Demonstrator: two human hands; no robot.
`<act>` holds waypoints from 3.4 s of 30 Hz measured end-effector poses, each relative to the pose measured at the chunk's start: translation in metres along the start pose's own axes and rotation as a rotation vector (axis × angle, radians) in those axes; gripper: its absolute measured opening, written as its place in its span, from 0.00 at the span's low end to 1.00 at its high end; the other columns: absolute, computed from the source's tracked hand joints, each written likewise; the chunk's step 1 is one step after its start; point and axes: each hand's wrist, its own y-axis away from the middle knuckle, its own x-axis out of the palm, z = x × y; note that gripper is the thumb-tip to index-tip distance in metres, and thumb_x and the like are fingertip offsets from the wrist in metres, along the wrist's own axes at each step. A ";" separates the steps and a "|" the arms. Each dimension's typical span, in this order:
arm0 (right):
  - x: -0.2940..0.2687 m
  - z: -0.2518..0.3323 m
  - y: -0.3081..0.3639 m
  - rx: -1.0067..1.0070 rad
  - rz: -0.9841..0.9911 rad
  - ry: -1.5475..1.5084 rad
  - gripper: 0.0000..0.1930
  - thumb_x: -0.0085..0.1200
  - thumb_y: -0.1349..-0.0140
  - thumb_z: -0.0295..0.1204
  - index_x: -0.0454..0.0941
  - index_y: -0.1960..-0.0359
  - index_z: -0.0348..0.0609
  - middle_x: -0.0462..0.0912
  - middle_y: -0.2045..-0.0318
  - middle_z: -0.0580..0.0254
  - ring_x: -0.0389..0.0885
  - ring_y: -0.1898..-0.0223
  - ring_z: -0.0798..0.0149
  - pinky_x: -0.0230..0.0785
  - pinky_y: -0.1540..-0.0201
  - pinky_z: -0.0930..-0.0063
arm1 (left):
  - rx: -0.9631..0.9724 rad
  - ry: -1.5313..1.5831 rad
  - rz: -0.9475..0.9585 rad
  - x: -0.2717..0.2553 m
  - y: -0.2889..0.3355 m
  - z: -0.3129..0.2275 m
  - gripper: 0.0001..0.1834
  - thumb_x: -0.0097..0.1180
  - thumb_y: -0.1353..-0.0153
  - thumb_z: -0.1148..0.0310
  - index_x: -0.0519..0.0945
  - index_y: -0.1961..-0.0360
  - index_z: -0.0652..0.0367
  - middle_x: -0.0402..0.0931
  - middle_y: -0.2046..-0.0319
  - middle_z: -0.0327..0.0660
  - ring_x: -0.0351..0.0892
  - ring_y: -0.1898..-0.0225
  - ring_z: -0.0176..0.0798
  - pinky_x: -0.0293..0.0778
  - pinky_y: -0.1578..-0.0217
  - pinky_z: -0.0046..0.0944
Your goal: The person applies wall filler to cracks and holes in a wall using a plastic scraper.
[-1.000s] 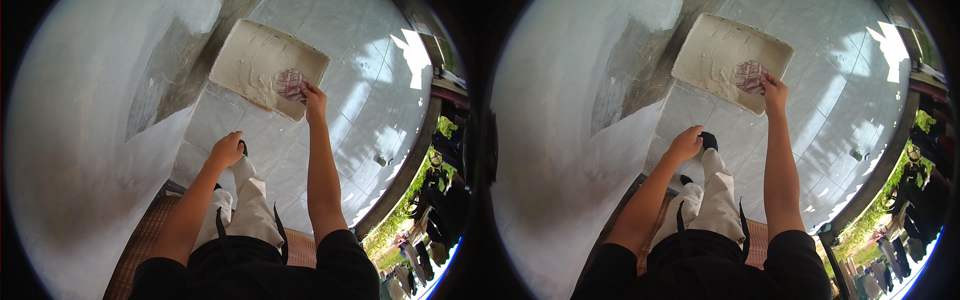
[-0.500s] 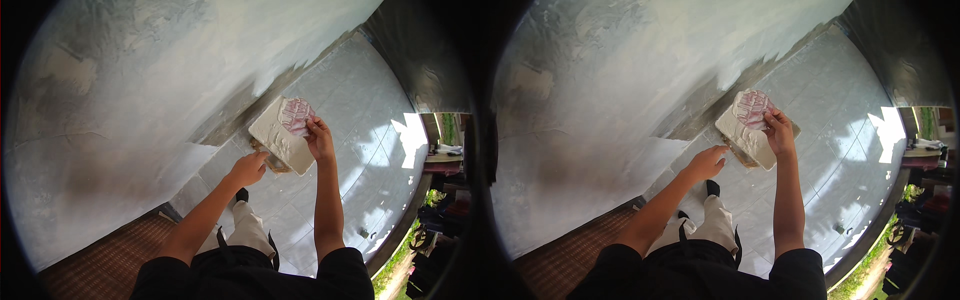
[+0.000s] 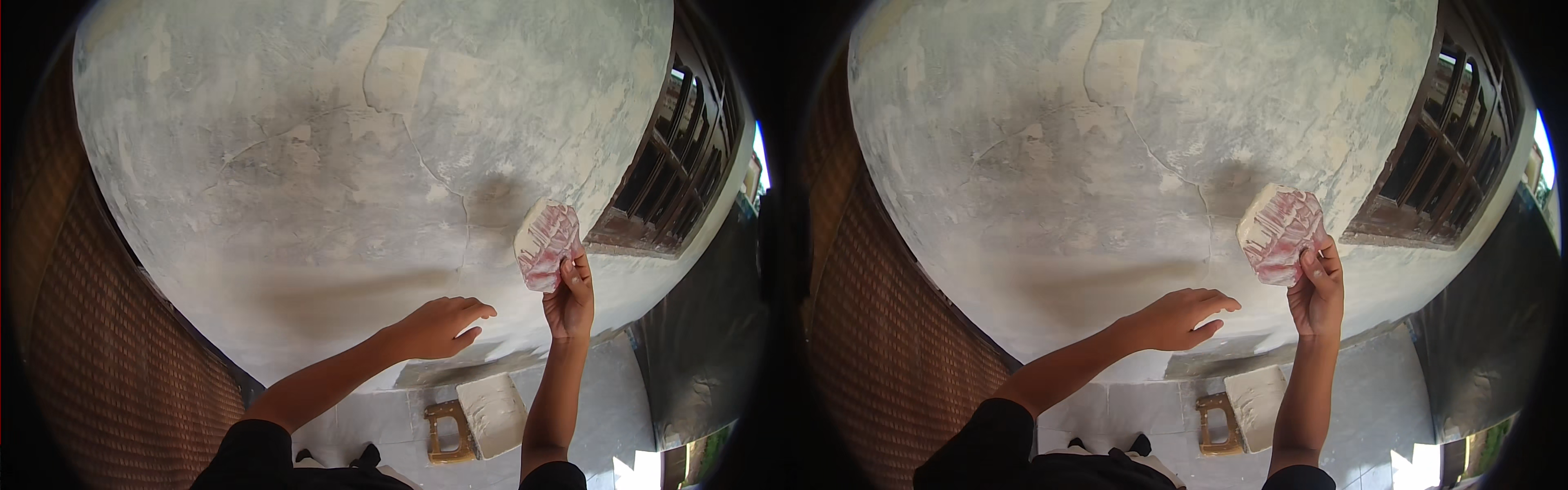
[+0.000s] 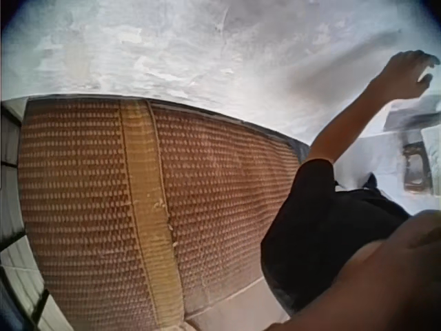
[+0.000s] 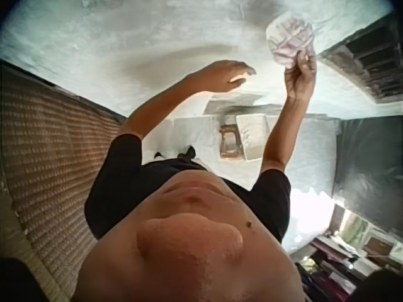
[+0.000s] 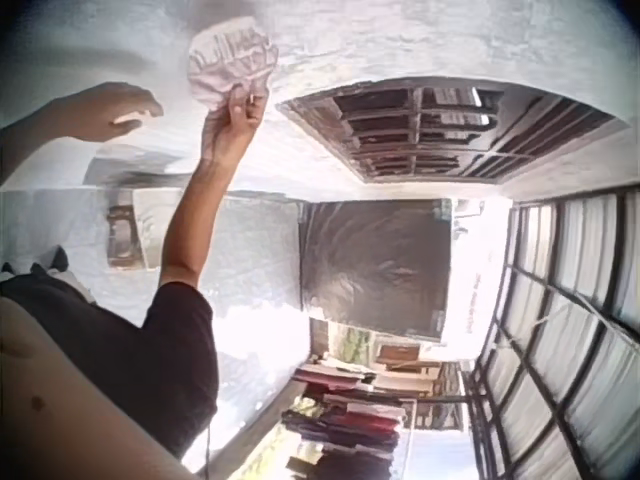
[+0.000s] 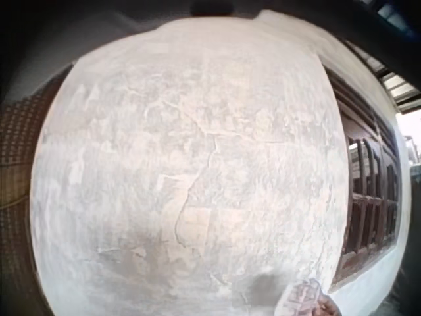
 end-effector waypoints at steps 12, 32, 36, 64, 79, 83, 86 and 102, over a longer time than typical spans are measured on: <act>0.302 -0.027 -0.103 -0.552 0.199 0.388 0.07 0.58 0.35 0.21 0.70 0.66 0.42 0.77 0.70 0.69 0.76 0.67 0.78 0.76 0.59 0.80 | 0.228 -0.567 -0.827 -0.275 0.092 -0.021 0.16 0.53 0.44 0.83 0.80 0.55 0.58 0.81 0.58 0.41 0.78 0.54 0.45 0.74 0.54 0.42; 0.437 -0.086 -0.165 -2.157 0.418 1.546 0.08 0.60 0.52 0.26 0.71 0.74 0.51 0.70 0.73 0.69 0.72 0.69 0.66 0.67 0.69 0.74 | 0.211 -1.101 -1.087 -0.362 0.145 0.028 0.25 0.55 0.47 0.69 0.72 0.46 0.62 0.66 0.34 0.50 0.61 0.30 0.55 0.56 0.36 0.54; 0.440 -0.093 -0.172 -2.179 0.404 1.610 0.08 0.59 0.50 0.27 0.71 0.72 0.51 0.70 0.72 0.68 0.72 0.69 0.66 0.67 0.67 0.74 | 0.220 -1.104 -1.091 -0.362 0.144 0.031 0.24 0.55 0.47 0.68 0.73 0.47 0.62 0.67 0.34 0.50 0.61 0.30 0.55 0.56 0.36 0.54; 0.420 -0.042 -0.129 -1.136 0.109 0.844 0.04 0.57 0.37 0.22 0.74 0.66 0.39 0.78 0.71 0.60 0.76 0.72 0.67 0.69 0.70 0.70 | 0.273 -1.096 -1.141 -0.361 0.144 0.033 0.23 0.55 0.48 0.71 0.72 0.48 0.60 0.69 0.36 0.50 0.64 0.32 0.56 0.59 0.37 0.53; 0.414 -0.065 -0.167 -2.058 0.272 1.614 0.09 0.60 0.51 0.24 0.74 0.69 0.47 0.73 0.71 0.66 0.75 0.68 0.63 0.70 0.72 0.70 | 0.273 -1.115 -1.142 -0.362 0.144 0.034 0.22 0.55 0.49 0.70 0.73 0.50 0.60 0.69 0.36 0.50 0.64 0.32 0.56 0.59 0.37 0.54; 0.415 -0.081 -0.177 -2.051 0.296 1.792 0.08 0.58 0.50 0.28 0.75 0.67 0.47 0.73 0.68 0.66 0.76 0.65 0.65 0.71 0.69 0.73 | 0.264 -1.105 -1.137 -0.361 0.144 0.034 0.22 0.55 0.49 0.70 0.73 0.50 0.60 0.70 0.36 0.50 0.65 0.32 0.56 0.59 0.37 0.53; 0.415 -0.082 -0.178 -2.030 0.315 1.900 0.08 0.59 0.49 0.28 0.76 0.66 0.45 0.74 0.66 0.64 0.77 0.64 0.65 0.73 0.69 0.74 | 0.267 -1.103 -1.140 -0.361 0.143 0.034 0.22 0.55 0.49 0.70 0.73 0.50 0.60 0.70 0.36 0.50 0.65 0.32 0.56 0.59 0.37 0.53; 0.422 -0.054 -0.115 -1.776 0.393 1.883 0.12 0.60 0.47 0.23 0.78 0.60 0.44 0.78 0.67 0.64 0.79 0.66 0.64 0.78 0.67 0.72 | 0.258 -1.118 -1.142 -0.361 0.142 0.037 0.22 0.55 0.49 0.70 0.73 0.50 0.59 0.69 0.36 0.48 0.64 0.32 0.56 0.58 0.37 0.53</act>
